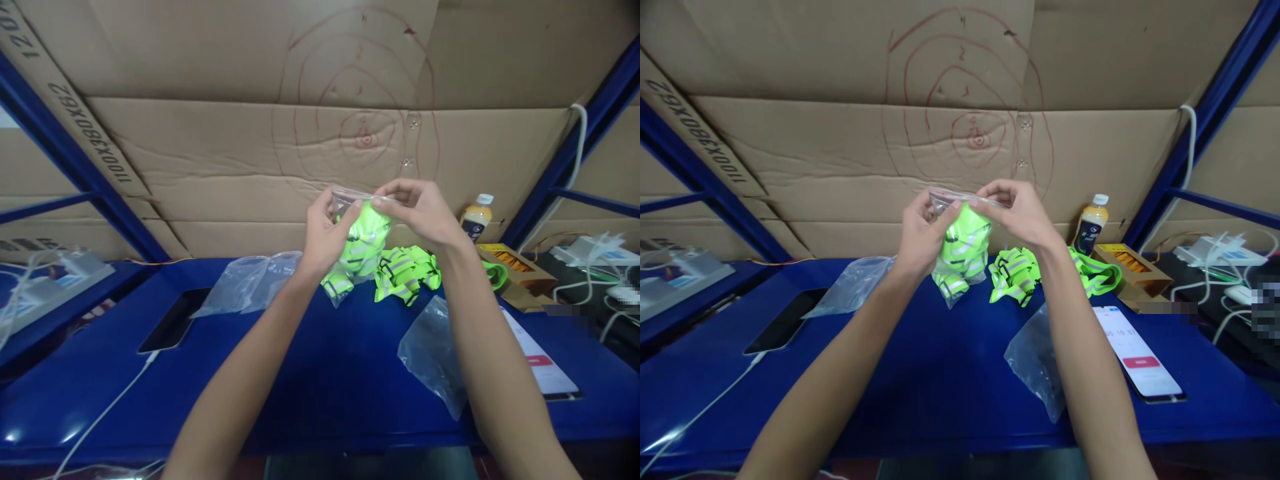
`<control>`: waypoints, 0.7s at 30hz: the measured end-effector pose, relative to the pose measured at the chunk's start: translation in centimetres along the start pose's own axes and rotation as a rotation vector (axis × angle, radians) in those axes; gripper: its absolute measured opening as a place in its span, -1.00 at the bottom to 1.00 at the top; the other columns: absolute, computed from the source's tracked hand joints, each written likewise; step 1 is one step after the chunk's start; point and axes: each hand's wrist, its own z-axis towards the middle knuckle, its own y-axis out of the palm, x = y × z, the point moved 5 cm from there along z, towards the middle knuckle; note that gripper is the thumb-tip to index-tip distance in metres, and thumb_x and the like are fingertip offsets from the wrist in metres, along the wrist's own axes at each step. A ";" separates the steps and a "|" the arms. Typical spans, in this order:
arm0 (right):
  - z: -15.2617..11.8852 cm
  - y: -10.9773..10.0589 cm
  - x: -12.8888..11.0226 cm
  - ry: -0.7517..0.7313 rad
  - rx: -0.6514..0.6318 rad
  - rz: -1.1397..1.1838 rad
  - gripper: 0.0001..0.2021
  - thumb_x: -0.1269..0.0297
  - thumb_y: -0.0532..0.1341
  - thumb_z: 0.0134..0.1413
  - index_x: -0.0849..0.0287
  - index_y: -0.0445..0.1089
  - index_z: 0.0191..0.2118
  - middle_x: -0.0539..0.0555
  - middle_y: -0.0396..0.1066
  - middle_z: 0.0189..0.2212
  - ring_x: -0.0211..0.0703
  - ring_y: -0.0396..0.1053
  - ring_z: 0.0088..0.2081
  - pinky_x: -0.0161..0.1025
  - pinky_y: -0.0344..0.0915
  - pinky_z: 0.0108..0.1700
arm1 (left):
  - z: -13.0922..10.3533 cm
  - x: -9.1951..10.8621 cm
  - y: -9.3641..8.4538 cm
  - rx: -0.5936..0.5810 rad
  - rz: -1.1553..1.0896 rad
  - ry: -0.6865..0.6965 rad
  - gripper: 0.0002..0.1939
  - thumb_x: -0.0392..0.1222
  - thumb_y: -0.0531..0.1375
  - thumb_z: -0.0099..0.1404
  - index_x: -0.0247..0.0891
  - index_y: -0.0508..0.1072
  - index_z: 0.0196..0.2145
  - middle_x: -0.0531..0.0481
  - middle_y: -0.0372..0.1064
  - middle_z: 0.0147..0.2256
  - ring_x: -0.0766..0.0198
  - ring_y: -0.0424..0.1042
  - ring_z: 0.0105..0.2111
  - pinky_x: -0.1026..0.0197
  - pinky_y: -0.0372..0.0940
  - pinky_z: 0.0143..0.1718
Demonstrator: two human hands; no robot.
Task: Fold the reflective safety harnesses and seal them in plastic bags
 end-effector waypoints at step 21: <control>0.3 1.1 -0.2 -0.137 0.012 -0.102 -0.50 -0.23 0.52 -0.07 0.19 0.59 -0.38 0.07 0.55 -0.43 -0.18 0.38 -0.37 -0.22 0.25 -0.30 | -1.1 0.3 0.9 0.084 0.089 0.139 -0.61 0.22 0.32 0.45 -0.19 0.56 -0.23 0.00 0.57 -0.34 0.29 0.52 -0.38 0.29 0.37 -0.33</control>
